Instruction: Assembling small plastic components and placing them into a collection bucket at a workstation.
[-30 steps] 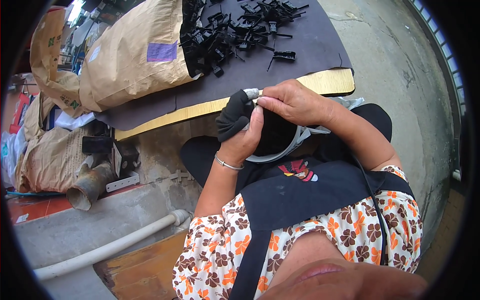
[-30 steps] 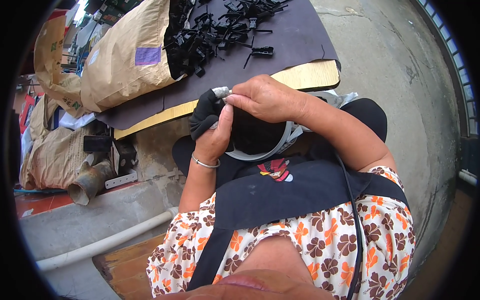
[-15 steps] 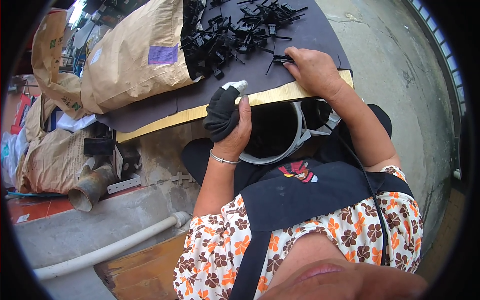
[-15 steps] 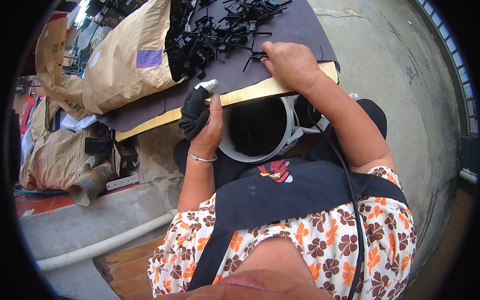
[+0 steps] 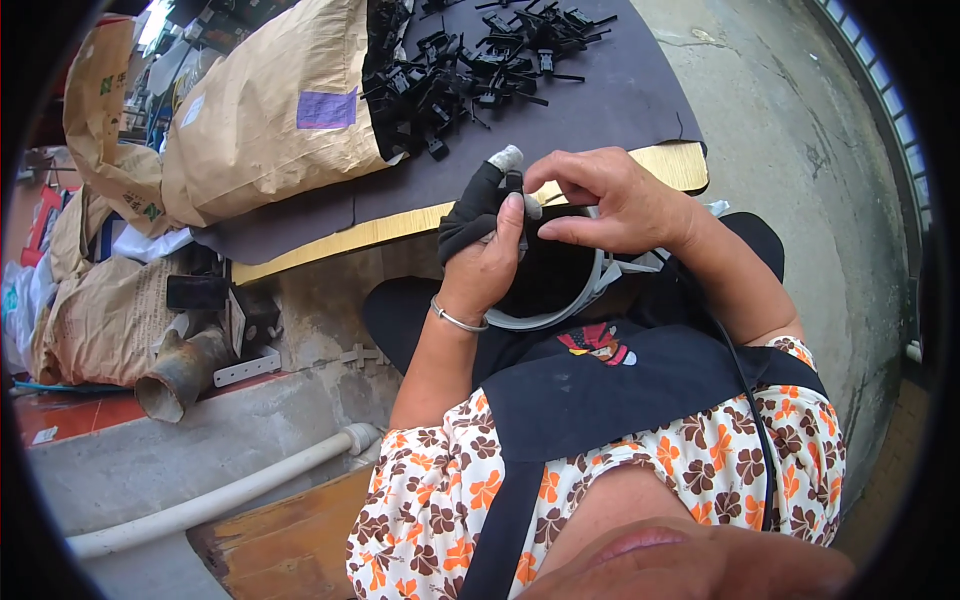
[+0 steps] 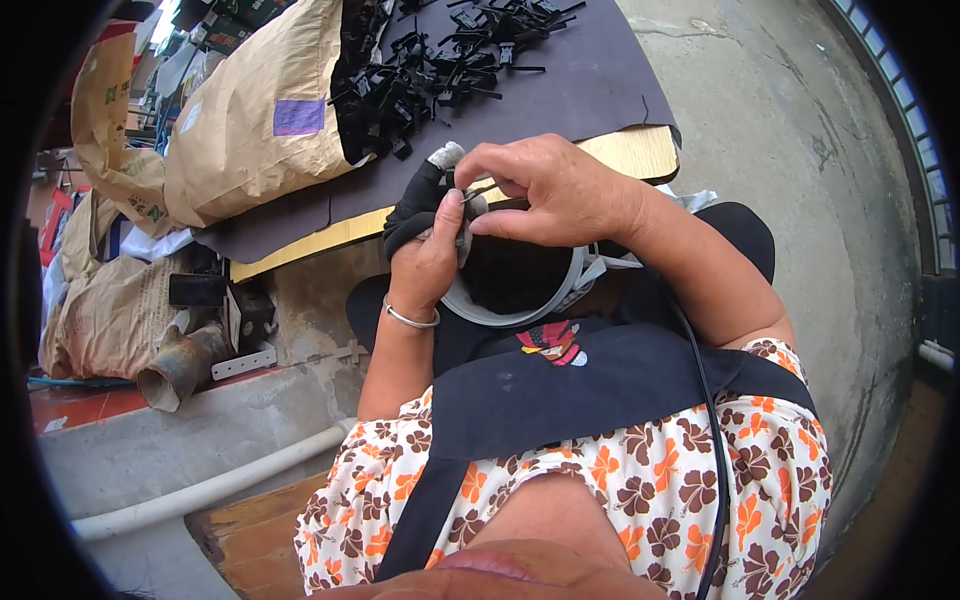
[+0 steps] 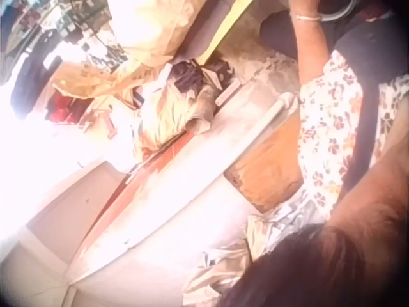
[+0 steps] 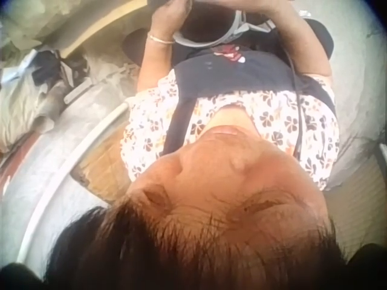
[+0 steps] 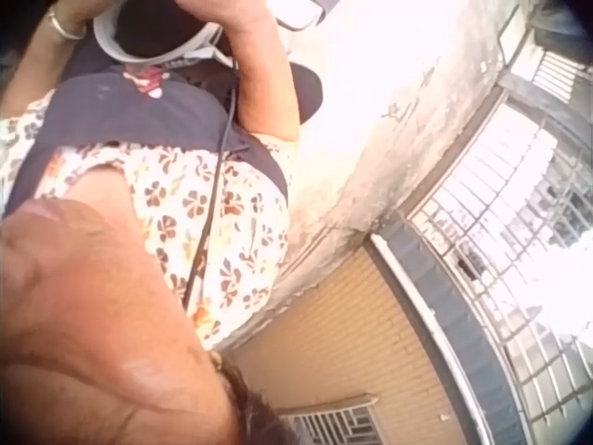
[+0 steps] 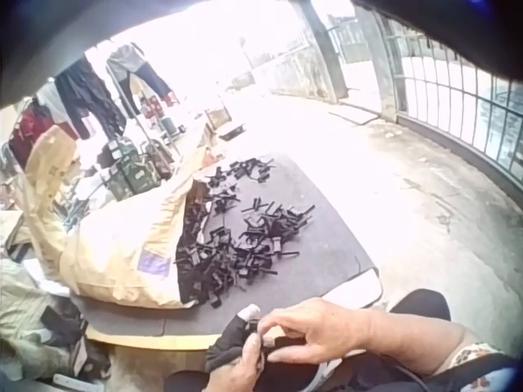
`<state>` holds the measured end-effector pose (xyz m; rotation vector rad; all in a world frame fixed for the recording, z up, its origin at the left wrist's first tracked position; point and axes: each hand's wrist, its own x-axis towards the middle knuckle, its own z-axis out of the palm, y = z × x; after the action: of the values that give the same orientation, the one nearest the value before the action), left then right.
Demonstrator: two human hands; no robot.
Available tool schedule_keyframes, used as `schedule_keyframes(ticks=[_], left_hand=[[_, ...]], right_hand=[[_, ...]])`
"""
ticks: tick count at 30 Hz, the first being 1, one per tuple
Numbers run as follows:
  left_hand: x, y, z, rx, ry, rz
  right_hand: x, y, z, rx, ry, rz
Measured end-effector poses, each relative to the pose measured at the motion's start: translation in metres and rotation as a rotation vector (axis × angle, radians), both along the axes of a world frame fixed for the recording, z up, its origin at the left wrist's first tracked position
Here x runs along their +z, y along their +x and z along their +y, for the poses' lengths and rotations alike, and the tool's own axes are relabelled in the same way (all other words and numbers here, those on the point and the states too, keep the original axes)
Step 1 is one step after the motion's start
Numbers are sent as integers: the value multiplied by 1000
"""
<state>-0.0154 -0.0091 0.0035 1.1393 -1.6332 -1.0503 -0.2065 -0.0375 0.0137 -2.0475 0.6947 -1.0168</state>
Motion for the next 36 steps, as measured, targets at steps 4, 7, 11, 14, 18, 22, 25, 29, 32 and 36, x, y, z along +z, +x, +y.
schedule_keyframes(ticks=[4, 7, 11, 14, 18, 22, 25, 29, 32, 36], left_hand=[[-1, -4, 7, 17, 90, 85], [9, -2, 11, -81, 140, 127], [5, -9, 13, -49, 51, 62], [-1, -9, 12, 33, 68, 118], [-8, -8, 8, 85, -51, -89], [-8, -11, 4, 99, -434, -311], [-5, -13, 6, 100, -447, -397], [-3, -12, 11, 103, -362, -230], [7, -8, 10, 130, -128, 57], [11, 4, 9, -14, 294, 488]], right_hand=[[-14, 23, 10, -23, -326, -191], [-12, 22, 13, -266, 34, -136], [-21, 20, 3, -175, 323, -203], [-11, 10, -1, -75, 258, -31], [-17, 16, 4, -116, 30, 39], [-16, 22, 6, -212, 89, 64], [-21, 27, 7, -230, 96, 24], [-17, 21, 2, -90, 234, 16], [-13, 14, 2, -93, 291, -67], [-9, 5, -1, 10, 147, 286]])
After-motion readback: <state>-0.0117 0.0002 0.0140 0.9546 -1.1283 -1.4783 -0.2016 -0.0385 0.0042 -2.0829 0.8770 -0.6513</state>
